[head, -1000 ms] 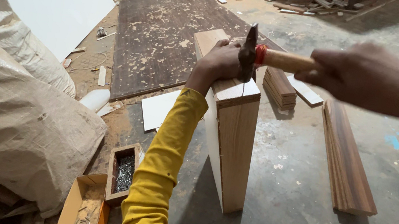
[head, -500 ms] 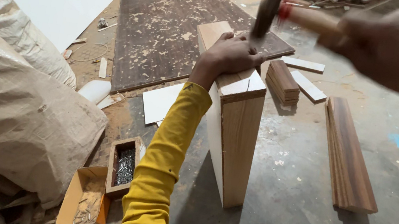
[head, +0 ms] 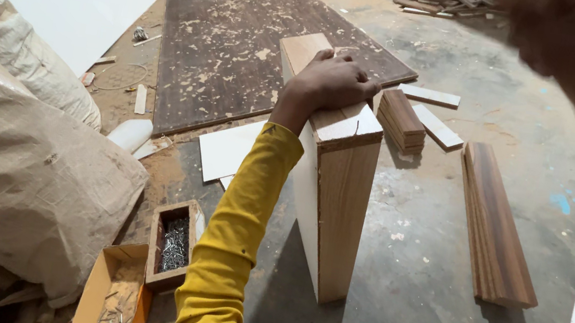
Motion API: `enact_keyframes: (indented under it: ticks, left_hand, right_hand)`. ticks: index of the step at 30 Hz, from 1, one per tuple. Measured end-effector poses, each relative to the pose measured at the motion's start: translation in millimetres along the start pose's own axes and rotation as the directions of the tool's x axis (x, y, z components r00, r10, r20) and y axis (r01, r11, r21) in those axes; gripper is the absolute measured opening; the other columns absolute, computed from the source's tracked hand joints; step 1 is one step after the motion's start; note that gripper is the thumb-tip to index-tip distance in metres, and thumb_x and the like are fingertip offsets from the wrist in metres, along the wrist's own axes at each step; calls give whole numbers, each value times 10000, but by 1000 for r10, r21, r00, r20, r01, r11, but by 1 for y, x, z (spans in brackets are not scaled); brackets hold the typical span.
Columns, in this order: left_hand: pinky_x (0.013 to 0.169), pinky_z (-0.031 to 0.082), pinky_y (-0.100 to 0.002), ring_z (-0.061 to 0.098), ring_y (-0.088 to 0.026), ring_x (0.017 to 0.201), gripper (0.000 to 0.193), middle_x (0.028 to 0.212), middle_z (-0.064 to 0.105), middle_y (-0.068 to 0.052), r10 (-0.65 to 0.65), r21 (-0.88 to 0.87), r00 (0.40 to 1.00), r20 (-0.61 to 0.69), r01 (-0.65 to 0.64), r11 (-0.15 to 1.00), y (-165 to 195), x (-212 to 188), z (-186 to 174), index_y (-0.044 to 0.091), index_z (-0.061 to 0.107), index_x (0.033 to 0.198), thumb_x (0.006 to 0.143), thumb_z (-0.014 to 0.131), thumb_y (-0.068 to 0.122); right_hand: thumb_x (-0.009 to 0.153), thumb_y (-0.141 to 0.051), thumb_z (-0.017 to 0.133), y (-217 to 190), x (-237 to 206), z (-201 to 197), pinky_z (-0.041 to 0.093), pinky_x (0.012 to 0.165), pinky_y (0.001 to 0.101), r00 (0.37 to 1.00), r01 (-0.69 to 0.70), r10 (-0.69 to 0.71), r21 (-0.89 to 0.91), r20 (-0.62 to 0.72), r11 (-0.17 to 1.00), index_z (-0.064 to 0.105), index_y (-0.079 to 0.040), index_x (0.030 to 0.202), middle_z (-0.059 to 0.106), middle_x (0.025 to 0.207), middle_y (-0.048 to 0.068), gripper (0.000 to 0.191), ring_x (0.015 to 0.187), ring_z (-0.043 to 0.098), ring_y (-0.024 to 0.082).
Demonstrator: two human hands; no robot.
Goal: The person hammers nails into a white rectangular panel to attach a thin wooden strip along its edge. They then flip the panel and continue hammering nails along the opposite edge. The person works while sitting on the floor in a workshop.
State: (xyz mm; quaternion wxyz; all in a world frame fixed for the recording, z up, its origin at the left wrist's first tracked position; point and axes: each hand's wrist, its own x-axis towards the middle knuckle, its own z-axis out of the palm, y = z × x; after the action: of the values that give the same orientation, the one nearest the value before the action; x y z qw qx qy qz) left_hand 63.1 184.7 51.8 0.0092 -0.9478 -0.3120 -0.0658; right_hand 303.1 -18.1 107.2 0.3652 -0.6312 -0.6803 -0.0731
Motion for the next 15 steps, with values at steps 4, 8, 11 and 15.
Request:
enact_keyframes:
  ticks: [4, 8, 11, 15]
  left_hand:
    - [1190, 225, -470, 490, -236, 1349, 494, 1285, 693, -25, 44, 5, 999, -31, -43, 999, -1, 3, -1, 239, 745, 1166, 955, 415, 541]
    - [1109, 285, -542, 543, -255, 1305, 488, 1306, 685, -51, 124, -38, 985, -119, -129, 991, -2, 1, 1, 225, 691, 1258, 948, 428, 495]
    - [1173, 203, -538, 483, -234, 1362, 526, 1317, 667, -60, 59, -38, 997, -54, -61, 997, 2, 4, 4, 210, 744, 1187, 991, 387, 543]
    - [1236, 191, -516, 513, -207, 1364, 560, 1309, 689, -43, -21, -21, 1000, 13, 21, 1000, 0, 10, 7, 211, 758, 1180, 996, 372, 573]
  right_hand:
    - [1075, -233, 592, 4, -2, 26, 415, 418, 236, 903, 374, -414, -684, 114, 627, 530, -119, 857, 467, 651, -28, 253, 486, 455, 65]
    - [963, -424, 567, 5, -12, 33, 489, 368, 285, 807, 585, -352, -559, 475, 588, 608, -118, 960, 528, 553, 7, 308, 383, 535, 120]
    - [1008, -392, 568, 8, 0, 10, 472, 382, 310, 969, 241, -195, -406, 151, 882, 614, -100, 965, 523, 573, 16, 299, 426, 533, 131]
    - [1005, -382, 571, 3, 11, -9, 476, 393, 312, 998, 56, -51, 105, -47, 993, 615, -100, 964, 528, 585, 17, 288, 447, 541, 135]
